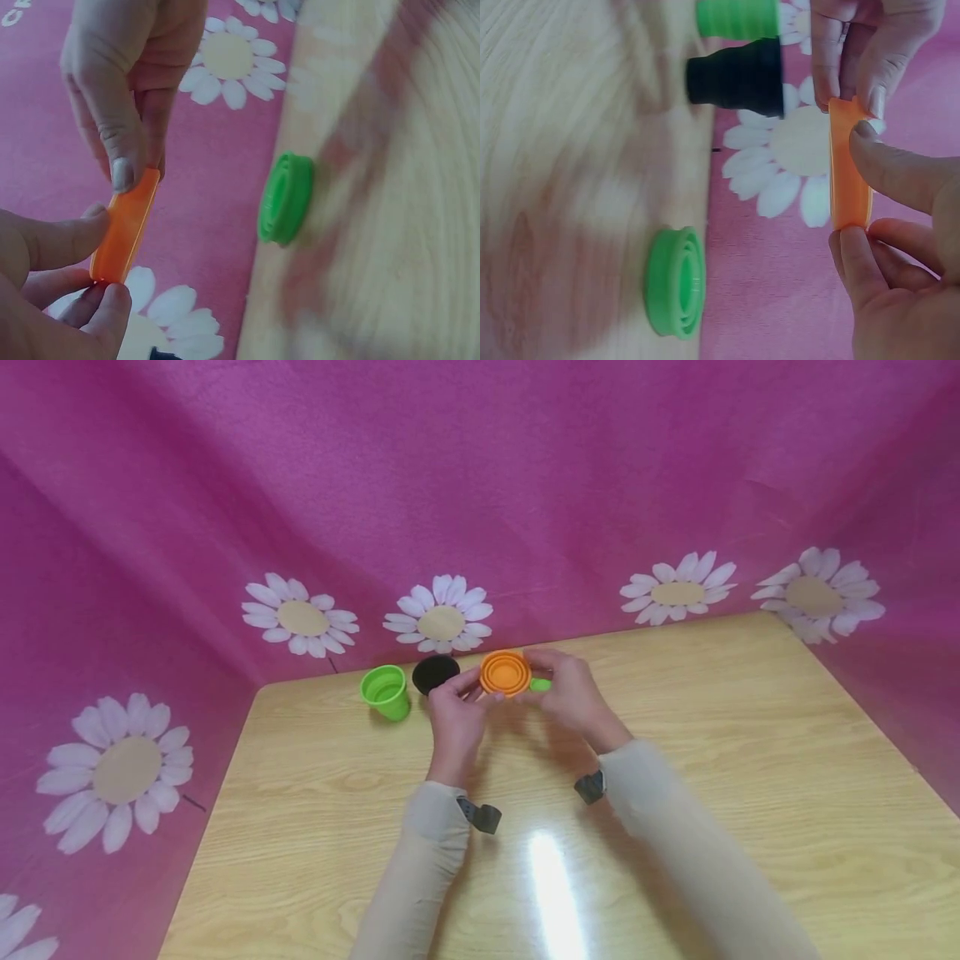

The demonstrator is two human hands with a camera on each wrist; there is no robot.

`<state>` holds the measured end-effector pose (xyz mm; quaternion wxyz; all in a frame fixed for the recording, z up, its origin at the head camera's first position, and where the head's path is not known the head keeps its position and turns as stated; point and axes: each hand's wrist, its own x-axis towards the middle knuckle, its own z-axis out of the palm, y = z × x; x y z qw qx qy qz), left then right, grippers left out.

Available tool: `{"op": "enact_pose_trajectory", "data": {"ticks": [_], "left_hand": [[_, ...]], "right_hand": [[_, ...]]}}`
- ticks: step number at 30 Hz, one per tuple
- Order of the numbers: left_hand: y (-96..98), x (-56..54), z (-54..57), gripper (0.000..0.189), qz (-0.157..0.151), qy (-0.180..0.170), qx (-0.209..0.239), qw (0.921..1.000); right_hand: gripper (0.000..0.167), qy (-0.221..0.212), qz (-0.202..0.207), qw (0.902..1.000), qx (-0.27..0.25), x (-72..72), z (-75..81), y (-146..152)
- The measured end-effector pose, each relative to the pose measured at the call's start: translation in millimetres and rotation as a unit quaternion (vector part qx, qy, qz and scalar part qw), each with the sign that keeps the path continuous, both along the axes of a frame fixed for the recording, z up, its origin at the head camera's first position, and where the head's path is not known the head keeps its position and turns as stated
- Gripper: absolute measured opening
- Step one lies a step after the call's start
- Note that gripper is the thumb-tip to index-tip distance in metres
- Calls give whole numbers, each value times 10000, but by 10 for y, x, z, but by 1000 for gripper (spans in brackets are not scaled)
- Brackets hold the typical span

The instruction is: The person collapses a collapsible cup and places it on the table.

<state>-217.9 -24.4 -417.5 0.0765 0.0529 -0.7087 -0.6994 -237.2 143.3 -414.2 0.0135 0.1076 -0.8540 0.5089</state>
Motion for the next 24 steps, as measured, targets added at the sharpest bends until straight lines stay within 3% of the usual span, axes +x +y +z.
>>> {"op": "enact_pose_trajectory", "data": {"ticks": [7, 16, 24], "left_hand": [[12, -46, -157, 44, 227, 295, -640, 9973], [28, -101, -359, 39, 189, 380, -1084, 9932], [45, -127, -487, 21, 497, 622, -2313, 9696]], "right_hand": [[64, 110, 108, 9980, 618, -101, -133, -78], [62, 195, 159, 9963, 823, -187, -315, -130], [55, 360, 336, 9916, 1200, -266, -465, -181]]}}
